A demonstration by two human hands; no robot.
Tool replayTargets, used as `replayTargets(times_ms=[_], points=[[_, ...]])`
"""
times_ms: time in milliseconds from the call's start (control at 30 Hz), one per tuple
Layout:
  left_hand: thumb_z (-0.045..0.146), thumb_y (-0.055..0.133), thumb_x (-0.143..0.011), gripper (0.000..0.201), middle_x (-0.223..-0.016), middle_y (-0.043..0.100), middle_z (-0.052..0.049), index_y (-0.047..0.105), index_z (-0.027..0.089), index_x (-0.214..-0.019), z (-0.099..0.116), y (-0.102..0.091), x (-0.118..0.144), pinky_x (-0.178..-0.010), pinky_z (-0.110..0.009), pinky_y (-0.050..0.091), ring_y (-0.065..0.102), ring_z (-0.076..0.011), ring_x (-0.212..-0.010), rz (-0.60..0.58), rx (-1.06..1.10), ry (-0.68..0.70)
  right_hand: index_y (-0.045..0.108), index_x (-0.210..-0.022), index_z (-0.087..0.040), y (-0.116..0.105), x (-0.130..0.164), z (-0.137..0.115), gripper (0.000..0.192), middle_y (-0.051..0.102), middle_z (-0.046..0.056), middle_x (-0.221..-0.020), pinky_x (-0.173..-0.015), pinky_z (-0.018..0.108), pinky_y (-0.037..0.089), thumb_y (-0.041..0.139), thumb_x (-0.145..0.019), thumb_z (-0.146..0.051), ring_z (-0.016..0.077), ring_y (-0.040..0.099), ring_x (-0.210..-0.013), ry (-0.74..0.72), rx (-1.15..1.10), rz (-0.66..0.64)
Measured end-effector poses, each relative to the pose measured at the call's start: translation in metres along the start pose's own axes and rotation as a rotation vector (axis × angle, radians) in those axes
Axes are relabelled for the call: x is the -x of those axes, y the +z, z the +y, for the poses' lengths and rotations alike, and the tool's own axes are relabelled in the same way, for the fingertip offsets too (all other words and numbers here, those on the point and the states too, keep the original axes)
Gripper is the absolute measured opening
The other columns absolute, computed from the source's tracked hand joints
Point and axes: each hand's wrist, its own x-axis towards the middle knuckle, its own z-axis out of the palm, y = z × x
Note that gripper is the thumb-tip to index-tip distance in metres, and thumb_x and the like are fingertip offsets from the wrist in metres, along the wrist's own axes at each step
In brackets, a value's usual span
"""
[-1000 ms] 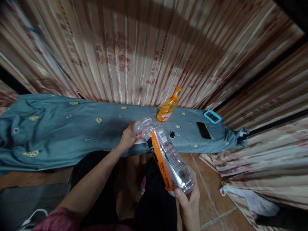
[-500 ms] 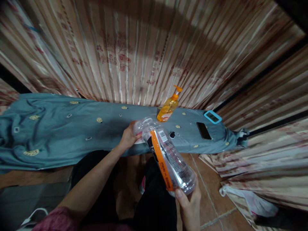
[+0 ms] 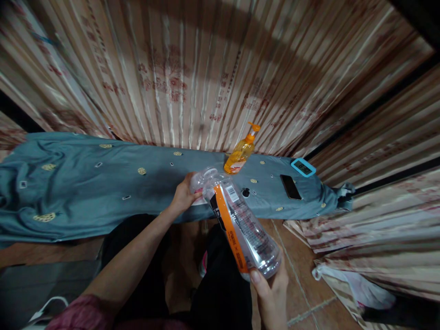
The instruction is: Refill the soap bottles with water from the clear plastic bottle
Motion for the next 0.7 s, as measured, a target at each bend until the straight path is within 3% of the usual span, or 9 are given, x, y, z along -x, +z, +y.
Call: replayTargets(times_ms=[700], points=[[0.02,0.081,-0.065,0.058,-0.11,0.073,-0.007,0.059,0.017,-0.118,-0.0016,0.0008,-0.0003,-0.093,-0.039,0.056,0.072,-0.0273,-0.102,0.01,0.044,-0.012,0.053,-0.141,-0.017,-0.0034,-0.0045,-0.0016,0.075,0.069,0.014,-0.119,-0.098,0.048,0.048,0.067,-0.079,-0.056,0.0329,0.065,-0.109,-0.102,0.134,-0.041]])
